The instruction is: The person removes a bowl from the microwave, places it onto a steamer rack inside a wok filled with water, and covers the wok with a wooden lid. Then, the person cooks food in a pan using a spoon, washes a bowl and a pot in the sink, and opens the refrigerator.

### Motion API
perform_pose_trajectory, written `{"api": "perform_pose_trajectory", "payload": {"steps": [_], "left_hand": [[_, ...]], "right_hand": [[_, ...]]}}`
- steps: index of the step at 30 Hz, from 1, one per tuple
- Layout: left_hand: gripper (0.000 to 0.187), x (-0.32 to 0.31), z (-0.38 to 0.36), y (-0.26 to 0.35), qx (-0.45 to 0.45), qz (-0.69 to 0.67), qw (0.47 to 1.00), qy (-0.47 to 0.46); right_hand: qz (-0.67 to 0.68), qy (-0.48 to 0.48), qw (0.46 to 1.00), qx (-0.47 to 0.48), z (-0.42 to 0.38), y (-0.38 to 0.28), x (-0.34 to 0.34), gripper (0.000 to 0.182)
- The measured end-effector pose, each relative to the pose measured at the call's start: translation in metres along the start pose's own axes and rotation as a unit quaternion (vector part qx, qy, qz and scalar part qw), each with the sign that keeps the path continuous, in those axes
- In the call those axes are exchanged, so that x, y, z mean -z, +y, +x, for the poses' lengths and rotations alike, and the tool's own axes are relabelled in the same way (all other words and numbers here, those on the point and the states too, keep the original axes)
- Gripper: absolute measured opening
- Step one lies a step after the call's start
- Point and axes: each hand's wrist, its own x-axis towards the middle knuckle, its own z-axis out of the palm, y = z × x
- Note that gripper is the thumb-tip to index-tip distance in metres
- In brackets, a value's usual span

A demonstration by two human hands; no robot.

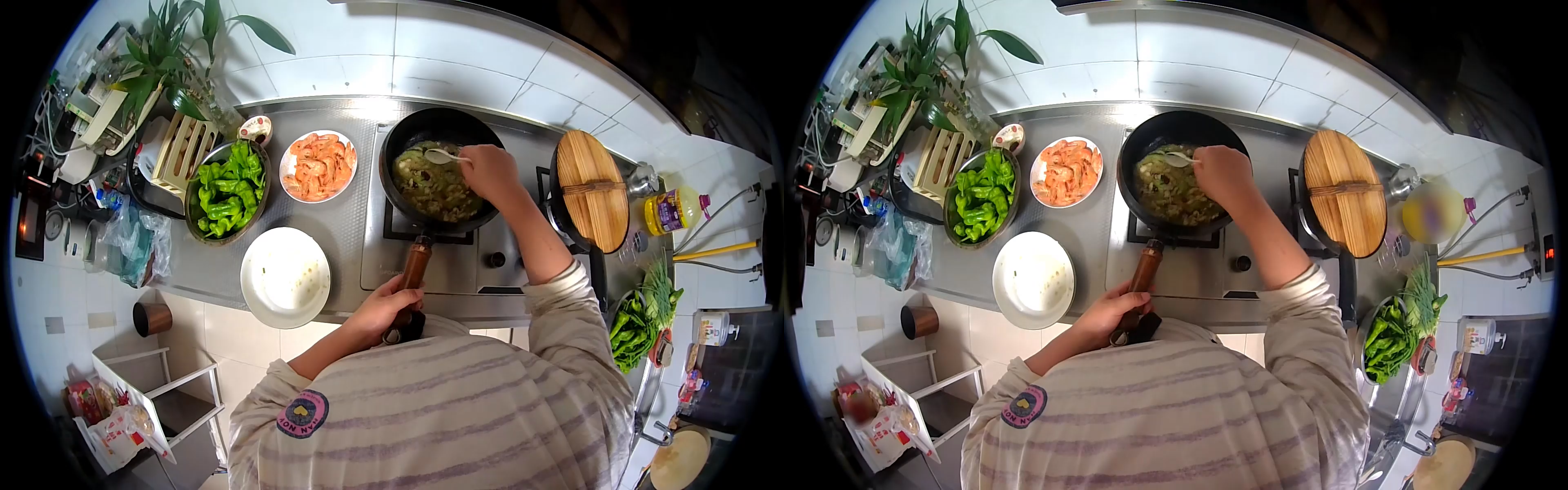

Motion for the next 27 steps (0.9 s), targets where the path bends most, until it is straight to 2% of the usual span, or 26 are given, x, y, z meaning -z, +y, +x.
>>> {"api": "perform_pose_trajectory", "payload": {"steps": [4,6,10,12,15,18,21,25,27], "left_hand": [[0.035,-0.002,-0.002,0.004,0.011,0.004,1.000,0.004],[0.035,-0.002,-0.001,0.002,0.004,0.001,1.000,0.004],[0.035,-0.002,-0.001,0.002,-0.005,-0.003,1.000,0.000],[0.035,-0.002,-0.002,0.003,0.000,0.000,1.000,0.003],[0.035,-0.001,-0.001,0.002,0.007,0.004,1.000,0.016],[0.035,-0.002,-0.001,0.002,0.003,-0.004,1.000,0.000],[0.035,-0.002,0.000,0.002,0.001,-0.001,1.000,0.000],[0.036,-0.001,0.002,-0.001,-0.011,-0.007,1.000,0.000],[0.036,-0.001,0.001,0.000,-0.003,0.001,1.000,0.007]], "right_hand": [[0.000,-0.032,0.999,0.041,-0.009,-0.012,0.000,0.016],[-0.046,-0.055,0.997,0.013,-0.001,-0.005,-0.018,0.016],[-0.090,-0.029,0.995,-0.003,0.010,0.015,-0.030,0.016],[-0.053,0.011,0.998,-0.008,0.003,0.008,-0.017,0.014],[0.019,0.002,0.999,0.037,-0.011,-0.008,-0.007,0.015],[0.008,-0.044,0.997,0.057,-0.008,-0.005,-0.020,0.016],[-0.043,-0.007,0.999,0.030,0.002,0.009,-0.027,0.016],[-0.023,0.003,1.000,0.022,-0.011,0.003,-0.007,0.016],[0.061,-0.055,0.995,0.048,-0.023,-0.012,0.008,0.017]]}}
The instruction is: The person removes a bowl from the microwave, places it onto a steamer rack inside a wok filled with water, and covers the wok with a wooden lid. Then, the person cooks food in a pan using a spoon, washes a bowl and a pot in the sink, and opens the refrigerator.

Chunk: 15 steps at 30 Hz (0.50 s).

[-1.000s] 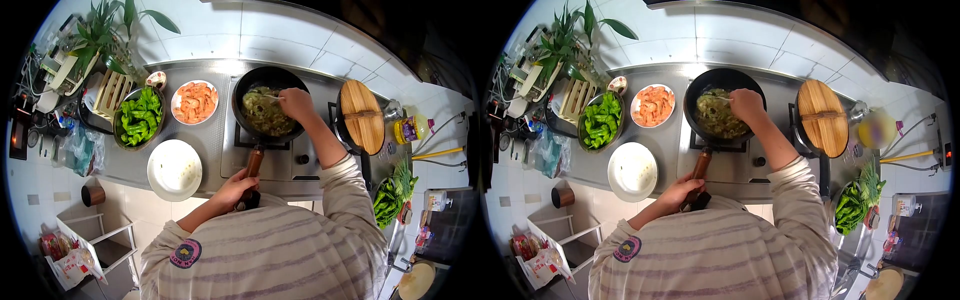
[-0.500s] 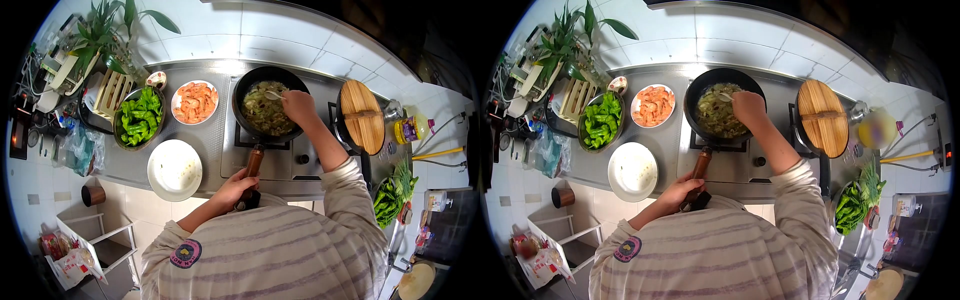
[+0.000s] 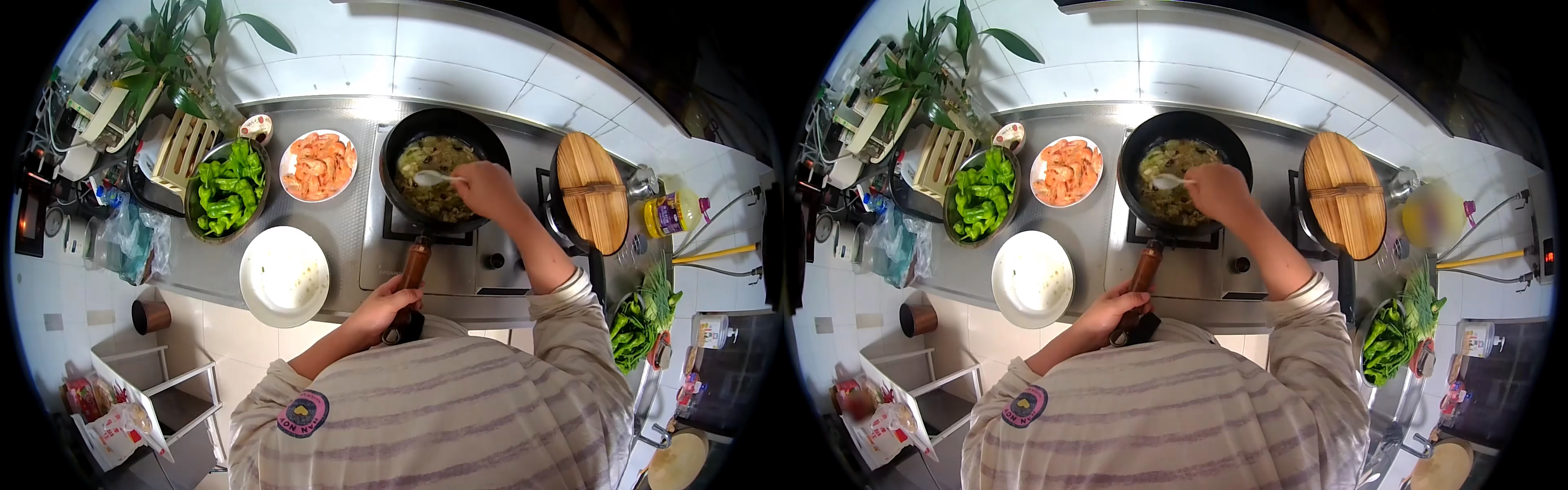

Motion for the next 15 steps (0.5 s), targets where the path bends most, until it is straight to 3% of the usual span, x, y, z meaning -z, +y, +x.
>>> {"api": "perform_pose_trajectory", "payload": {"steps": [4,7,15], "left_hand": [[0.036,-0.001,0.002,-0.002,-0.005,0.001,1.000,-0.001],[0.037,-0.001,0.002,-0.002,-0.007,-0.007,1.000,-0.003],[0.038,-0.002,-0.001,-0.001,-0.003,-0.009,1.000,0.002]], "right_hand": [[0.030,-0.018,0.996,0.077,0.005,0.001,-0.030,0.018],[-0.061,-0.038,0.997,0.018,0.025,0.012,-0.038,0.018],[-0.091,0.109,0.986,-0.082,0.039,0.040,-0.016,0.019]]}}
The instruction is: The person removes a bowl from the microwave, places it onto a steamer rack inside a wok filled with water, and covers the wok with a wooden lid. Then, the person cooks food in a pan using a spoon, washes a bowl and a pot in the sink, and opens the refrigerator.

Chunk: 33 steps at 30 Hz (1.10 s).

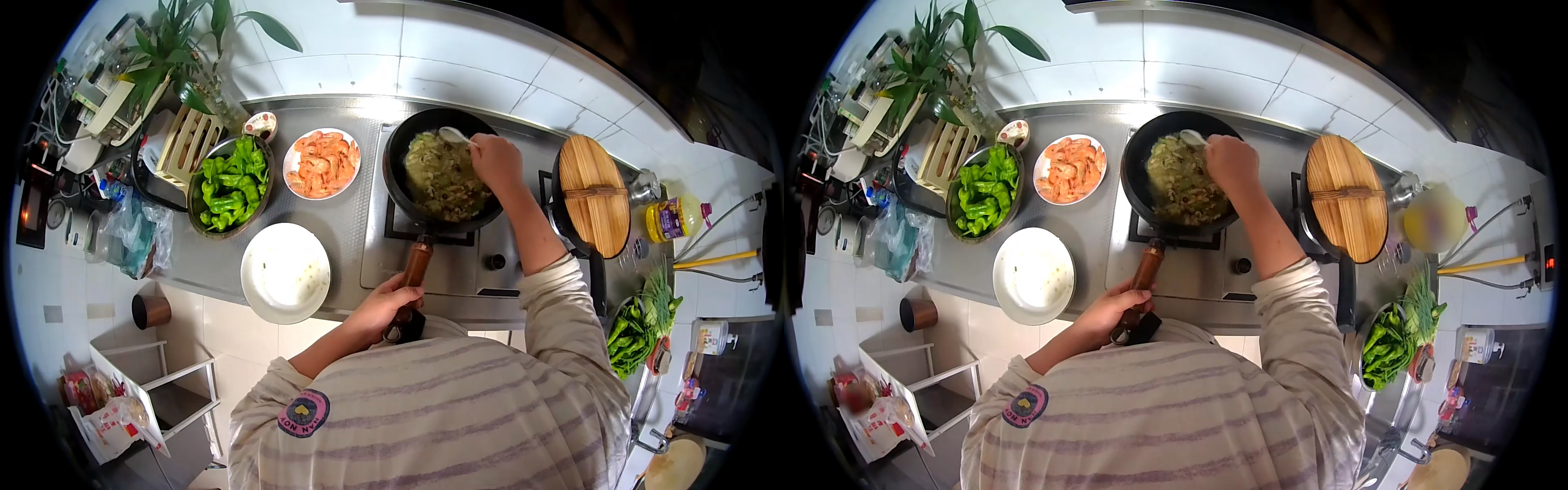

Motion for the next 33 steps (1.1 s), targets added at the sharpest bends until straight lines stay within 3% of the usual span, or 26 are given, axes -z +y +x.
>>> {"api": "perform_pose_trajectory", "payload": {"steps": [3,5,7,9,13,15,17,19,20,23,25,27,30,33], "left_hand": [[0.039,-0.004,-0.005,0.006,0.012,0.009,1.000,0.007],[0.041,-0.004,-0.004,0.005,0.000,0.005,1.000,0.013],[0.042,-0.005,-0.007,0.002,-0.014,-0.014,0.999,0.038],[0.043,-0.008,-0.011,0.003,-0.022,-0.034,0.998,0.047],[0.045,0.009,-0.012,-0.016,-0.077,-0.074,0.994,0.015],[0.046,0.015,-0.010,-0.027,-0.119,-0.093,0.988,0.025],[0.048,0.023,-0.019,-0.041,-0.129,-0.117,0.983,0.053],[0.050,0.036,-0.030,-0.053,-0.113,-0.095,0.983,0.107],[0.052,0.043,-0.037,-0.063,-0.131,-0.099,0.973,0.165],[0.049,0.090,-0.042,-0.107,-0.143,-0.185,0.921,0.311],[0.060,0.130,-0.044,-0.139,-0.109,-0.315,0.867,0.371],[0.066,0.142,-0.050,-0.136,-0.101,-0.360,0.822,0.429],[0.054,0.170,-0.046,-0.133,-0.170,-0.430,0.830,0.312],[0.042,0.183,-0.029,-0.122,-0.176,-0.370,0.828,0.383]], "right_hand": [[-0.048,0.019,0.998,-0.024,0.006,0.015,-0.013,0.021],[-0.083,-0.050,0.995,0.020,0.009,0.019,-0.025,0.021],[-0.079,-0.003,0.995,0.059,-0.003,0.008,-0.008,0.022],[-0.002,0.062,0.997,0.039,-0.017,-0.005,0.014,0.024],[-0.096,0.016,0.993,0.060,-0.017,0.020,-0.001,0.021],[-0.024,0.073,0.995,0.067,-0.025,0.004,0.017,0.020],[0.050,0.119,0.989,0.066,-0.021,0.005,0.016,0.020],[-0.049,0.024,0.994,0.097,-0.008,0.030,0.000,0.021],[-0.049,0.028,0.993,0.101,-0.008,0.027,0.004,0.021],[-0.005,0.044,0.998,0.043,-0.013,0.014,0.023,0.022],[0.040,0.047,0.998,0.026,-0.016,0.010,0.031,0.022],[0.049,0.049,0.997,0.032,-0.015,0.018,0.025,0.022],[0.055,0.053,0.997,0.033,-0.019,0.030,0.013,0.021],[0.047,0.046,0.998,0.023,-0.028,0.034,0.017,0.021]]}}
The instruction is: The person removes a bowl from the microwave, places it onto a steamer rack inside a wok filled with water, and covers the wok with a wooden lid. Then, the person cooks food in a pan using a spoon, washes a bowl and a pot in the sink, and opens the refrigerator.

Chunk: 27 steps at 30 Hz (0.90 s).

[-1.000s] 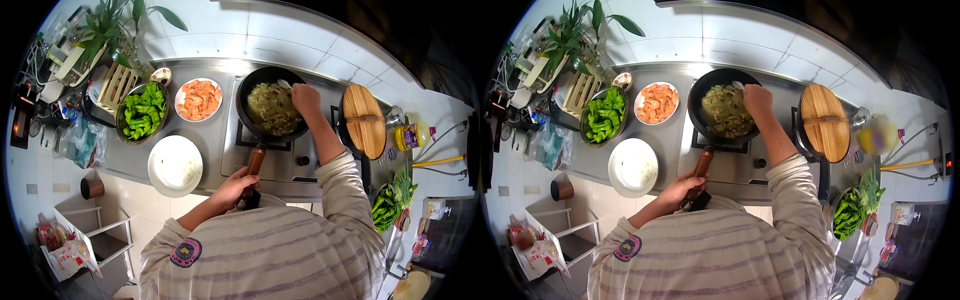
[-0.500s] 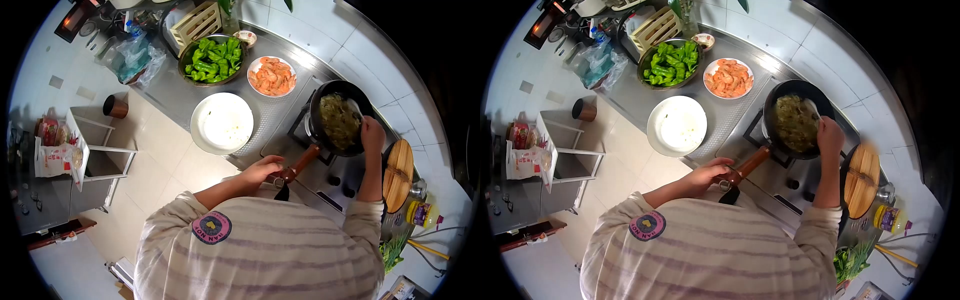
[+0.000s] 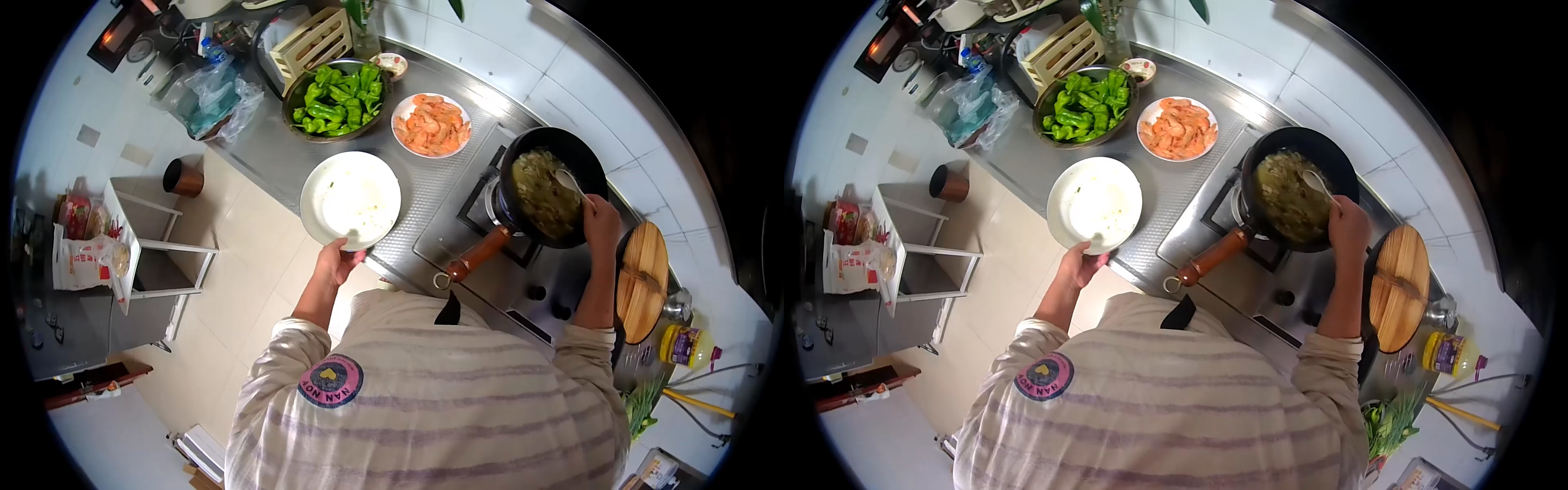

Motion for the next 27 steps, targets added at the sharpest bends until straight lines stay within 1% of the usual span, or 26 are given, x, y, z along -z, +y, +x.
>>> {"api": "perform_pose_trajectory", "payload": {"steps": [1,2,4,5,6,7,8,9,10,11,12,13,14,16,17,18,20,21,23,24,26,27], "left_hand": [[0.034,-0.002,0.003,0.002,-0.017,0.006,1.000,0.008],[0.034,-0.003,0.003,0.002,-0.015,0.009,1.000,0.007],[0.036,-0.002,0.002,0.002,-0.042,0.030,0.998,0.041],[0.043,0.007,0.008,0.002,-0.012,0.008,0.999,0.034],[0.043,0.001,-0.004,0.003,-0.010,0.015,0.999,0.032],[0.046,-0.004,-0.018,0.006,-0.060,0.042,0.997,0.020],[0.049,-0.012,-0.030,0.010,-0.109,0.070,0.992,0.007],[0.054,-0.016,-0.037,0.017,-0.123,0.087,0.989,-0.013],[0.054,-0.024,-0.042,0.025,-0.120,0.094,0.988,-0.018],[0.053,-0.038,-0.050,0.036,-0.152,0.124,0.980,-0.034],[0.052,-0.050,-0.054,0.046,-0.184,0.153,0.970,-0.052],[0.050,-0.061,-0.052,0.056,-0.184,0.163,0.966,-0.082],[0.050,-0.080,-0.058,0.063,-0.183,0.169,0.964,-0.094],[0.048,-0.125,-0.073,0.075,-0.245,0.243,0.926,-0.155],[0.057,-0.144,-0.071,0.080,-0.223,0.235,0.925,-0.197],[0.057,-0.167,-0.074,0.081,-0.222,0.239,0.921,-0.215],[0.062,-0.216,-0.089,0.078,-0.283,0.294,0.863,-0.299],[0.068,-0.241,-0.101,0.072,-0.297,0.314,0.847,-0.308],[0.077,-0.275,-0.099,0.056,-0.342,0.359,0.795,-0.349],[0.079,-0.291,-0.101,0.049,-0.364,0.382,0.766,-0.367],[0.077,-0.316,-0.109,0.032,-0.371,0.402,0.741,-0.390],[0.075,-0.326,-0.112,0.025,-0.378,0.420,0.724,-0.395]], "right_hand": [[-0.005,-0.007,1.000,-0.002,-0.002,0.001,0.002,0.021],[-0.005,-0.007,1.000,-0.006,-0.004,0.004,0.004,0.021],[0.042,0.021,0.999,-0.007,-0.010,0.011,0.006,0.020],[0.042,0.023,0.999,-0.013,-0.012,0.015,0.006,0.020],[0.070,0.023,0.997,-0.032,-0.015,0.020,0.008,0.020],[0.098,0.023,0.994,-0.053,-0.019,0.025,0.010,0.021],[0.096,0.024,0.993,-0.062,-0.023,0.028,0.013,0.021],[0.103,0.024,0.992,-0.071,-0.027,0.029,0.017,0.021],[0.109,0.027,0.991,-0.078,-0.031,0.028,0.019,0.022],[0.107,0.032,0.990,-0.087,-0.035,0.027,0.020,0.022],[0.147,0.054,0.984,-0.087,-0.039,0.024,0.022,0.021],[0.185,0.079,0.976,-0.086,-0.043,0.021,0.024,0.020],[0.182,0.089,0.975,-0.094,-0.046,0.015,0.030,0.020],[0.219,0.136,0.965,-0.053,-0.052,0.001,0.045,0.017],[0.214,0.175,0.961,-0.011,-0.054,-0.001,0.049,0.016],[0.205,0.190,0.960,-0.019,-0.055,-0.006,0.056,0.016],[0.192,0.231,0.952,0.050,-0.060,-0.015,0.071,0.017],[0.182,0.244,0.952,0.041,-0.061,-0.017,0.075,0.017],[0.143,0.288,0.940,0.115,-0.060,-0.015,0.079,0.019],[0.131,0.301,0.938,0.107,-0.057,-0.014,0.080,0.019],[0.110,0.324,0.928,0.149,-0.052,-0.008,0.081,0.019],[0.099,0.334,0.927,0.140,-0.049,-0.007,0.082,0.019]]}}
